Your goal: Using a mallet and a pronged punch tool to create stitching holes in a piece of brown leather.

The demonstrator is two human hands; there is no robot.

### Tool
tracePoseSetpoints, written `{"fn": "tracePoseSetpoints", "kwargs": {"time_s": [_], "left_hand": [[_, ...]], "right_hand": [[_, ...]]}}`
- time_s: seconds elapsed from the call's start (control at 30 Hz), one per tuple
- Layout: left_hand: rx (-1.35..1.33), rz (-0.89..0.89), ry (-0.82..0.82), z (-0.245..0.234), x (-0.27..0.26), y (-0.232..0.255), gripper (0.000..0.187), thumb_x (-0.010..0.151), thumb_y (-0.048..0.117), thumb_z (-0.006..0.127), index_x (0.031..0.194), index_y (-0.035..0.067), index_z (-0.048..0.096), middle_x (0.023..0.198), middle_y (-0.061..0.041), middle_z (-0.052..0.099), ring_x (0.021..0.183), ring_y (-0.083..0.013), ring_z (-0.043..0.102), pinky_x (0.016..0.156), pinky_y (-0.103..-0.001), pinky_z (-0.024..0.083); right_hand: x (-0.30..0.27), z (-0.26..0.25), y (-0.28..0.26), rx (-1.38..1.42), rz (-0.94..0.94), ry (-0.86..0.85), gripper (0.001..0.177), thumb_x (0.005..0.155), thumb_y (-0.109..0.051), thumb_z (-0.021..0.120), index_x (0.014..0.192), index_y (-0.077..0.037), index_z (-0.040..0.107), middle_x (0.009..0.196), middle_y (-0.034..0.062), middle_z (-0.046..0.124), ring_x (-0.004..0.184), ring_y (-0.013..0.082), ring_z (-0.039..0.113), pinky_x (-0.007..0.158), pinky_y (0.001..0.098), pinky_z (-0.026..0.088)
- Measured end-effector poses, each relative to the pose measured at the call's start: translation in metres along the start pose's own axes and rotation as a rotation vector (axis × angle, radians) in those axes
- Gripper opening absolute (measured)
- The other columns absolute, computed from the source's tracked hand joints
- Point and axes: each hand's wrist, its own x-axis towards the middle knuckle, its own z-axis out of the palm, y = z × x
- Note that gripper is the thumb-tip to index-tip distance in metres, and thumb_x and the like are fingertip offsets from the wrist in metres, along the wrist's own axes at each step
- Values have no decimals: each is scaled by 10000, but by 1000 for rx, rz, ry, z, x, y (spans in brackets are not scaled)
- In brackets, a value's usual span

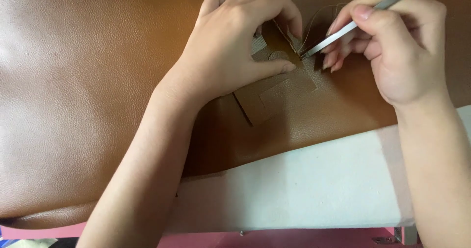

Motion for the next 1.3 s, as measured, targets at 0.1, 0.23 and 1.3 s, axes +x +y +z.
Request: {"fn": "tracePoseSetpoints", "kwargs": {"time_s": [0.1,0.23,1.3], "left_hand": [[4,-4,-5,0,0,0,413,750,296,898,1030,244,599,1058,106,684,981,-162,625,861,-422,324],[10,-10,-11,1,0,-1,425,753,315,905,1047,248,606,1070,111,682,977,-162,619,855,-422,327],[12,-46,-21,1,0,0,396,763,334,878,1030,265,595,1043,131,684,976,-145,613,876,-421,316]], "right_hand": [[1,0,-2,0,-9,-27,257,1140,-48,443,1041,135,594,1004,239,630,706,330,673,616,327,601],[1,1,-2,-3,-17,-20,263,1152,-45,438,1046,143,587,977,250,623,708,336,688,611,329,599],[-2,3,-10,-59,-70,-69,278,1136,-53,432,1003,145,574,904,240,595,688,322,670,587,321,554]]}}
